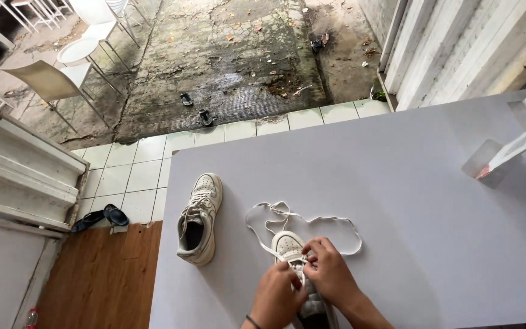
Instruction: A person is threading white laces through the eyelets of a white sneaker on a white table.
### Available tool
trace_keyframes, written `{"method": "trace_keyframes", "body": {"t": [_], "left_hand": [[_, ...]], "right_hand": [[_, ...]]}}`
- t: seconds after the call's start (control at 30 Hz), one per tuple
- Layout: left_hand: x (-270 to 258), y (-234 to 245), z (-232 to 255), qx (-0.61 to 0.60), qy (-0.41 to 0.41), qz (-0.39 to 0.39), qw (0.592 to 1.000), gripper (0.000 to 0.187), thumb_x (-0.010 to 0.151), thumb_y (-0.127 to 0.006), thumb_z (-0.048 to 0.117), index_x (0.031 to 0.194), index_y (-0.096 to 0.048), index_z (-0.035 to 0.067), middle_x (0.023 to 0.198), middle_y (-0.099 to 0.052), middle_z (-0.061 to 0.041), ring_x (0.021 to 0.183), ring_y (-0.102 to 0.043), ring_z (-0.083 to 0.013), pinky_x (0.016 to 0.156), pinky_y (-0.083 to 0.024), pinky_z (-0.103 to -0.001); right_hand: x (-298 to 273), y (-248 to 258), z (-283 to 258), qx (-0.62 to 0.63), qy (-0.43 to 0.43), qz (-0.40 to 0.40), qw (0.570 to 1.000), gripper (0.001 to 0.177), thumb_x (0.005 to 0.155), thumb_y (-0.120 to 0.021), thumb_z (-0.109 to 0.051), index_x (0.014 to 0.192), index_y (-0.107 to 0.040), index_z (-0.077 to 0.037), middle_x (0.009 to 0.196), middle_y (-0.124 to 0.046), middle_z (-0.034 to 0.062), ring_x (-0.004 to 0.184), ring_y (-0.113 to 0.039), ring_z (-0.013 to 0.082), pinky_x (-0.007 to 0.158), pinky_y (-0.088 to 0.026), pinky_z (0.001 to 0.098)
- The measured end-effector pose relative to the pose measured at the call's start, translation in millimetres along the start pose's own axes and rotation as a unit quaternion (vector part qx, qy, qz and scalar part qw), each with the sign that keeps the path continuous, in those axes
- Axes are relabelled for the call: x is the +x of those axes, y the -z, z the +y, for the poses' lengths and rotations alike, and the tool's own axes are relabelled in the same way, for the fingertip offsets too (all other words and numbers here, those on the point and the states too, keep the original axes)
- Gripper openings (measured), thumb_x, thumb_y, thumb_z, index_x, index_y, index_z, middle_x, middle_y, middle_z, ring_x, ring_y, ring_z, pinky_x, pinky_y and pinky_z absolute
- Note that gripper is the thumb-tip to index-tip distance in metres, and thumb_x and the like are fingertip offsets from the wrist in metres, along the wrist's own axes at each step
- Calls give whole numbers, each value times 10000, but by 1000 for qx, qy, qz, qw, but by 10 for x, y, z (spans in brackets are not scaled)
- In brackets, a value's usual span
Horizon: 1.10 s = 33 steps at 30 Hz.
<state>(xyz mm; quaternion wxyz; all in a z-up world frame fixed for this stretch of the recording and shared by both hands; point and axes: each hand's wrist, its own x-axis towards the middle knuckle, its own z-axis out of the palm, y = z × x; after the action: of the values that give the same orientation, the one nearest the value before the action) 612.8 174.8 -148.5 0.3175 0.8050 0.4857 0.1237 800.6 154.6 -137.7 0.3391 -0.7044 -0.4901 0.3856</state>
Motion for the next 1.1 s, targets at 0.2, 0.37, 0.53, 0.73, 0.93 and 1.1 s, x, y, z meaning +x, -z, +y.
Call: {"method": "trace_keyframes", "body": {"t": [0.2, 0.37, 0.53, 0.73, 0.93, 1.1], "left_hand": [[-293, 220, -43, -86, -5, -148, 985, 161, 875, -960, 431, 893, -895, 285, 999, -692, 93, 867, -702, -121, 791, -572, -320], [-326, 501, -87, -171, 55, 11, 984, 379, 826, -1094, 455, 1059, -848, 287, 879, -629, 70, 816, -552, -118, 789, -504, -290], [-262, 588, -234, -449, 64, 184, 872, 262, 1137, -733, 205, 924, -642, 83, 750, -511, -5, 663, -443, -133, 583, -374, -317], [-17, 639, -172, -334, 51, 126, 933, 505, 1037, -604, 10, 1485, -786, 153, 1376, -862, -53, 1101, -890, -170, 1009, -675, -318], [49, 619, -26, -347, 56, 147, 924, 510, 1033, -716, -43, 1522, -761, 95, 1374, -857, -98, 1057, -897, -189, 917, -754, -279], [30, 481, -36, -357, 62, 157, 919, 560, 998, -773, -46, 1538, -749, 102, 1385, -814, -69, 1077, -834, -180, 968, -753, -305]], "right_hand": [[7, -107, -78, -75, -51, -24, 996, 168, 921, -727, -224, 873, -883, -263, 1302, -717, -129, 727, -699, 136, 817, -574, 315], [-3, -282, -26, -89, -47, 24, 995, 275, 932, -681, -288, 888, -941, -210, 1198, -725, -97, 897, -767, 177, 871, -599, 371], [-30, -401, 0, -153, -19, 55, 987, 299, 939, -615, -228, 881, -907, -209, 1174, -694, -55, 1025, -745, 254, 945, -618, 423], [-23, -461, 70, -185, -5, 18, 982, 130, 917, -690, -275, 938, -810, -231, 1316, -656, -52, 1177, -652, 254, 1014, -586, 417], [-59, -373, -59, -155, 2, 13, 988, 174, 933, -762, -335, 991, -850, -196, 1353, -663, 10, 1282, -671, 285, 1135, -542, 430], [-94, -304, -44, -129, 12, 3, 992, 174, 959, -770, -329, 992, -869, -190, 1335, -675, 24, 1295, -681, 289, 1158, -527, 440]]}}
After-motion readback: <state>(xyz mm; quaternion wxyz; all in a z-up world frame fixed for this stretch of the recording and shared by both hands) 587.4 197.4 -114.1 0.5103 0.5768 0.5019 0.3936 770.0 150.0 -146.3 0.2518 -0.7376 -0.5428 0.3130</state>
